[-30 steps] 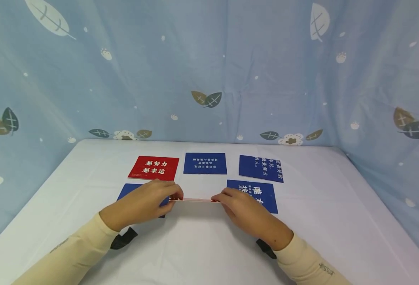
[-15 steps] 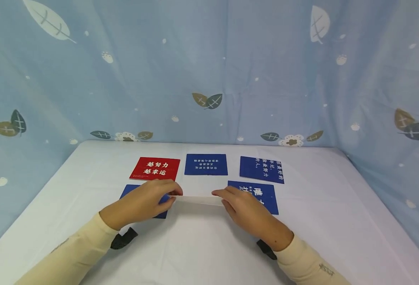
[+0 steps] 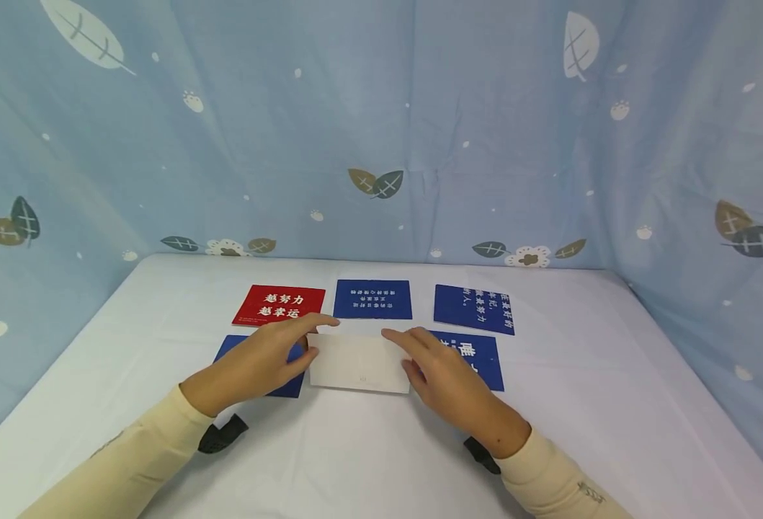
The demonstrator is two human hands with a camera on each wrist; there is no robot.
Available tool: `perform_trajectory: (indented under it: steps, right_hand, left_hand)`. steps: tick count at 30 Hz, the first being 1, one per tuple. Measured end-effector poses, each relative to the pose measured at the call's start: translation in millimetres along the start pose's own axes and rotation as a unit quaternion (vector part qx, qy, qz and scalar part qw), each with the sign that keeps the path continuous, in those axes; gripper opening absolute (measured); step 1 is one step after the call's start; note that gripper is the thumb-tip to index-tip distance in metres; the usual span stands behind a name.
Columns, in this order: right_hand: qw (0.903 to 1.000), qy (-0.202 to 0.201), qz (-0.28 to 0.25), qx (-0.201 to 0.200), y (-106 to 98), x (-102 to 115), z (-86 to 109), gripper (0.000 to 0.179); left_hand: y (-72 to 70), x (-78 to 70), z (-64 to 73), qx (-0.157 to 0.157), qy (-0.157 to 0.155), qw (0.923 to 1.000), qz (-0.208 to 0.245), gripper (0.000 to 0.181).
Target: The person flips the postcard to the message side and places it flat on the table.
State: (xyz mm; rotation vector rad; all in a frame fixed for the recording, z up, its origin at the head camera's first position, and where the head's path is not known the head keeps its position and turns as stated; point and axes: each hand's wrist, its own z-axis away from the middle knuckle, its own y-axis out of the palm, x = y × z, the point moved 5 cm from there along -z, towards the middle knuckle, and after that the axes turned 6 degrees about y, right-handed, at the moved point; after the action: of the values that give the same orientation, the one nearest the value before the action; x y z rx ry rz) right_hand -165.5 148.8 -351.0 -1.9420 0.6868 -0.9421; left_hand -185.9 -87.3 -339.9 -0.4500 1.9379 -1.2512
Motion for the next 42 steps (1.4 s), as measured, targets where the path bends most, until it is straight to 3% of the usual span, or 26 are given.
perform_trajectory:
  steps: [8, 15, 20, 33, 42]
  right_hand:
    - [0.9995, 0.016, -0.026, 0.001, 1, 0, -1.8, 0.055]
    - [0.9993, 0.032, -0.011, 0.013, 5, 0, 0.9, 0.042]
    - [0.9982, 0.037, 0.013, 0.045, 11, -1, 1.2, 0.036]
    - [0.9882, 0.011, 0.086, 0.126, 24, -3, 6.0, 0.048]
    - [0.9850, -0.009, 0.104, 0.137, 25, -5, 9.0, 0.047]
  left_hand:
    - [4.2, 0.9, 0.3, -0.007, -0.014, 0.9999, 0.007, 0.055]
    - [10.6, 2.2, -0.5, 0.006, -0.012, 0.9997, 0.022, 0.047]
    - [13.3, 4.1, 1.3, 0.010, -0.010, 0.9997, 0.019, 0.039]
    - [26.0, 11.3, 3.8, 0.039, -0.032, 0.9987, -0.005, 0.046]
    - [31.1, 10.6, 4.0, 0.057, -0.042, 0.9974, -0.012, 0.049]
